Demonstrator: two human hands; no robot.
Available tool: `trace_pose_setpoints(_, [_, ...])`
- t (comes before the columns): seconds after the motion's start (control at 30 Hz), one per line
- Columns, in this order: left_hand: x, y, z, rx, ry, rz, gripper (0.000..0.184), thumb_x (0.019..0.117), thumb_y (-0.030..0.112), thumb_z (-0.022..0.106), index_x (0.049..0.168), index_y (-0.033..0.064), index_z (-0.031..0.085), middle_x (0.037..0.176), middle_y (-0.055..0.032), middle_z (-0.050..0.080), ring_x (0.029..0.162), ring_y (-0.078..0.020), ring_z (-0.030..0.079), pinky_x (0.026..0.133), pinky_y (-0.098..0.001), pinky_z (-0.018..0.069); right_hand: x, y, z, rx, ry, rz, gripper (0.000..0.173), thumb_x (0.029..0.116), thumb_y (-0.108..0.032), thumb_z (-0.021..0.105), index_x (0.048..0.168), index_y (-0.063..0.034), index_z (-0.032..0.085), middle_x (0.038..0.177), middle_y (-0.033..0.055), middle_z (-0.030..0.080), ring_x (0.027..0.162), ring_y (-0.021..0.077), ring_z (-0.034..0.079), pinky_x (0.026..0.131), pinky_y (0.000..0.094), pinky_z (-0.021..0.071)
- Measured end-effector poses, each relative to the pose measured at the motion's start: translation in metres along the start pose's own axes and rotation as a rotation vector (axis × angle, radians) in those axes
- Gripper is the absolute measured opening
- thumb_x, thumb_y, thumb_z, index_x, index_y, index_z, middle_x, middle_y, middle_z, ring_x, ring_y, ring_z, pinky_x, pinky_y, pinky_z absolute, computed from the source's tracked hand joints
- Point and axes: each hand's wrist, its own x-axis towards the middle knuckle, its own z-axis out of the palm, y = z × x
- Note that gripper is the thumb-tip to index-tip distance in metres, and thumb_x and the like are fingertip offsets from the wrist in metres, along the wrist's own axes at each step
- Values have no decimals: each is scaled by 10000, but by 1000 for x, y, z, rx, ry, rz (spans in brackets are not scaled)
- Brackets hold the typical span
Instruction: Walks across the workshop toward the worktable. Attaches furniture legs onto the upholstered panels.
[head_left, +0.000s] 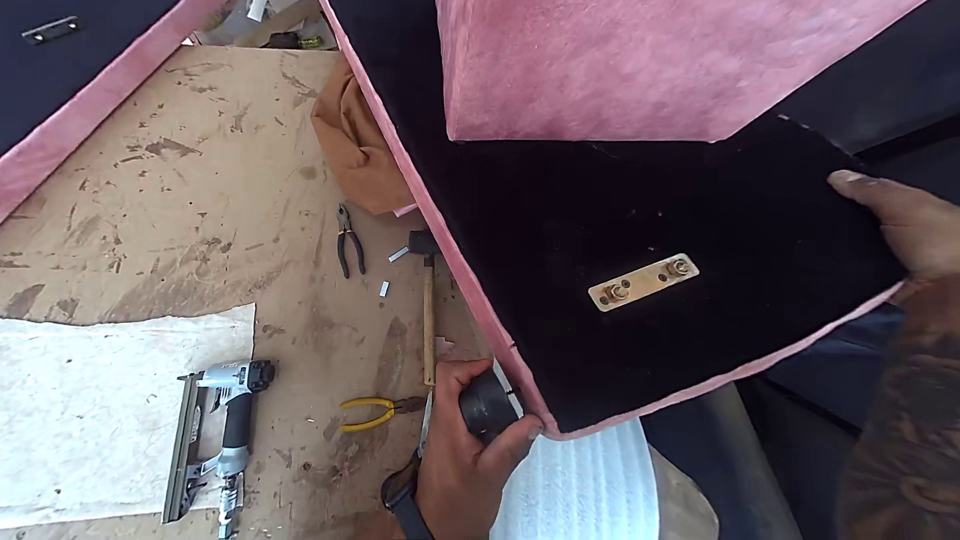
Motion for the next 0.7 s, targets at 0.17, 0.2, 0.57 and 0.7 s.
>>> trace_pose_setpoints(0.17, [5,3,-24,325,-180,100,628,910,372,788,1338,1,516,1164,-127,665,992,-135,685,874,-318,615,0,9,2,12,-1,-10,480,910,-662,617,1268,-343,601,1042,-89,671,876,39,662,738,347,587])
trace_pose_setpoints(0.2, [9,3,-29,360,-230,123,635,913,387,779,1354,8,523,1197,-140,650,1037,-147,676,908,-324,604,-1,13,3,47,4,-14,478,898,-664,629,1249,-340,616,1053,-72,677,889,69,670,747,389,587])
trace_pose_setpoints(0.57, [-2,16,-28,-31,-139,-74,579,994,253,692,1472,27,458,1235,-157,650,992,-263,684,790,-387,628,-15,21,0,268,86,0,506,867,-615,702,1259,-297,675,1119,-39,716,979,114,696,841,430,594])
trace_pose_setpoints(0.7, [-8,14,-31,57,-132,24,843,835,265,870,1519,62,421,1410,-156,559,1185,-324,632,891,-456,637,-13,18,-3,297,75,-9,495,859,-605,718,1231,-280,684,1083,-35,724,949,120,705,813,420,603])
